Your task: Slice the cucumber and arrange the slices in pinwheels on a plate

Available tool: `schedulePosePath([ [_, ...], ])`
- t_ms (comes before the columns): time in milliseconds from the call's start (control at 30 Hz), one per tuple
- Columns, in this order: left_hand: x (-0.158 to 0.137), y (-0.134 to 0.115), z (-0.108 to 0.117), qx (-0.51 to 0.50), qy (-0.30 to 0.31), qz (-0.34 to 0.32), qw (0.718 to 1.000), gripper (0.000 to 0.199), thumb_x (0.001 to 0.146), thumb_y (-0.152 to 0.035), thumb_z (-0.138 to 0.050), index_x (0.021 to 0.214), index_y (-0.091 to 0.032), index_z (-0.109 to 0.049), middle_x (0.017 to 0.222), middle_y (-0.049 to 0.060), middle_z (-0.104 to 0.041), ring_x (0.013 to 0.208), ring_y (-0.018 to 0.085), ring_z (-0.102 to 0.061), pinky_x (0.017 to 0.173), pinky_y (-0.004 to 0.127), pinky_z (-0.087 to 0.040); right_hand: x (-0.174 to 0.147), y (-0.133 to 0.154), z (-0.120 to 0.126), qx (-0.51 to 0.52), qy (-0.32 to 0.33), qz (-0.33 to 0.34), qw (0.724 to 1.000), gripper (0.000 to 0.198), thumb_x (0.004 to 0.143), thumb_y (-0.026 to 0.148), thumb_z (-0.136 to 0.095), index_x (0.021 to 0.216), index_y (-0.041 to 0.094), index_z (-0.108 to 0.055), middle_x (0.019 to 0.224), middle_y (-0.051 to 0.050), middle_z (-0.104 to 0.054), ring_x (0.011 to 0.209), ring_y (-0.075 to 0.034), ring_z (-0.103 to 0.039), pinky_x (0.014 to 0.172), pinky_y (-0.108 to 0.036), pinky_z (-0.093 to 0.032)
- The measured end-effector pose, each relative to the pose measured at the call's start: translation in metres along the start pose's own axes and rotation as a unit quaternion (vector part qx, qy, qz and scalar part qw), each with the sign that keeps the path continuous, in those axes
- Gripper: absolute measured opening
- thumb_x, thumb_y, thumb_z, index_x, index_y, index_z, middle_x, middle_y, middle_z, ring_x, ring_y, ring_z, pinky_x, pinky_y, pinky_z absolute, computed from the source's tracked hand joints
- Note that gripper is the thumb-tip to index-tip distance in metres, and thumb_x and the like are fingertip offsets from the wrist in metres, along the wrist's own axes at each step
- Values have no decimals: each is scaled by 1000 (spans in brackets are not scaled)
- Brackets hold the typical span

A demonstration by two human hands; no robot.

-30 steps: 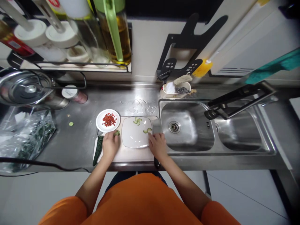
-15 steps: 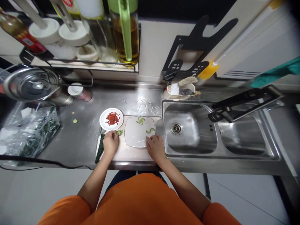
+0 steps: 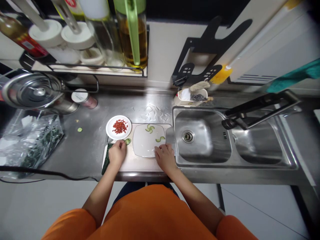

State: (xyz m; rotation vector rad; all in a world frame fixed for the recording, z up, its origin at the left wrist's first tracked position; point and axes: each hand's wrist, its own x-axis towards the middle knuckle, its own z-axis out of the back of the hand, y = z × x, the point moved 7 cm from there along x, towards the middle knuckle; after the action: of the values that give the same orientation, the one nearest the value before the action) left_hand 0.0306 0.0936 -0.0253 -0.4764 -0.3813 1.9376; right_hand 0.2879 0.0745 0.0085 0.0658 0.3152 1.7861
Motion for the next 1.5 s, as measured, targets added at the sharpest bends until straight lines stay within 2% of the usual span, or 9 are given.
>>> schedulePosePath([
  [100,-1,-5,7,10,-28,-36,999,22,77,-33,-51,83,-19,-66,78,7,-67,74,20,-61,73,30,-44,0,1,0,3,-4,4,1000,23,91,29,-46,103,23,-65,97,-9,-56,102,-25,-38,75,-33,-30],
  [167,-2,-3,11,-19,-32,-26,999,20,76,-33,-52,83,-19,-66,76,5,-67,71,18,-61,72,29,-44,0,1,0,7,-5,3,1000,24,92,29,-45,103,23,-65,97,-9,-56,102,-25,-38,75,-33,-30],
  [433,2,13,3,-174,56,49,982,27,74,-38,-53,89,-18,-63,71,1,-66,61,14,-58,64,25,-44,1,6,-2,29,8,-7,1000,22,91,29,-46,102,25,-65,97,-8,-57,103,-25,-38,75,-33,-30],
  [567,4,18,-4,-105,78,41,991,23,74,-35,-52,87,-19,-65,74,1,-67,67,16,-60,68,26,-43,3,9,-3,40,7,-3,999,22,91,28,-47,101,24,-65,97,-8,-58,103,-25,-38,74,-33,-30],
  [767,1,-1,5,11,7,-48,999,19,75,-31,-50,80,-19,-64,77,6,-66,73,19,-59,72,28,-42,4,17,-2,42,5,14,999,21,90,27,-48,100,23,-66,96,-9,-58,102,-26,-39,73,-34,-30],
  [933,-1,-3,11,-17,24,1,1000,16,75,-33,-52,78,-21,-60,69,1,-65,64,17,-58,65,26,-40,4,19,0,44,10,18,999,22,91,27,-47,99,23,-67,95,-9,-59,102,-26,-39,73,-34,-30],
  [1100,2,1,17,-81,35,41,995,17,73,-35,-54,80,-20,-60,72,0,-67,66,15,-60,66,24,-41,3,17,-2,53,15,14,998,22,91,27,-47,99,22,-66,95,-9,-59,103,-26,-39,74,-34,-31],
  [1267,5,10,7,-71,79,85,991,17,74,-35,-51,77,-20,-59,67,1,-66,64,17,-61,65,25,-42,6,18,-1,59,24,17,998,22,91,27,-46,99,22,-66,95,-9,-59,104,-26,-40,75,-34,-32],
  [1500,-4,4,15,53,71,25,996,25,79,-34,-49,95,-20,-62,78,8,-69,71,23,-63,68,30,-42,6,21,-1,68,29,25,997,20,89,26,-48,99,23,-65,97,-8,-59,106,-27,-40,75,-35,-34],
])
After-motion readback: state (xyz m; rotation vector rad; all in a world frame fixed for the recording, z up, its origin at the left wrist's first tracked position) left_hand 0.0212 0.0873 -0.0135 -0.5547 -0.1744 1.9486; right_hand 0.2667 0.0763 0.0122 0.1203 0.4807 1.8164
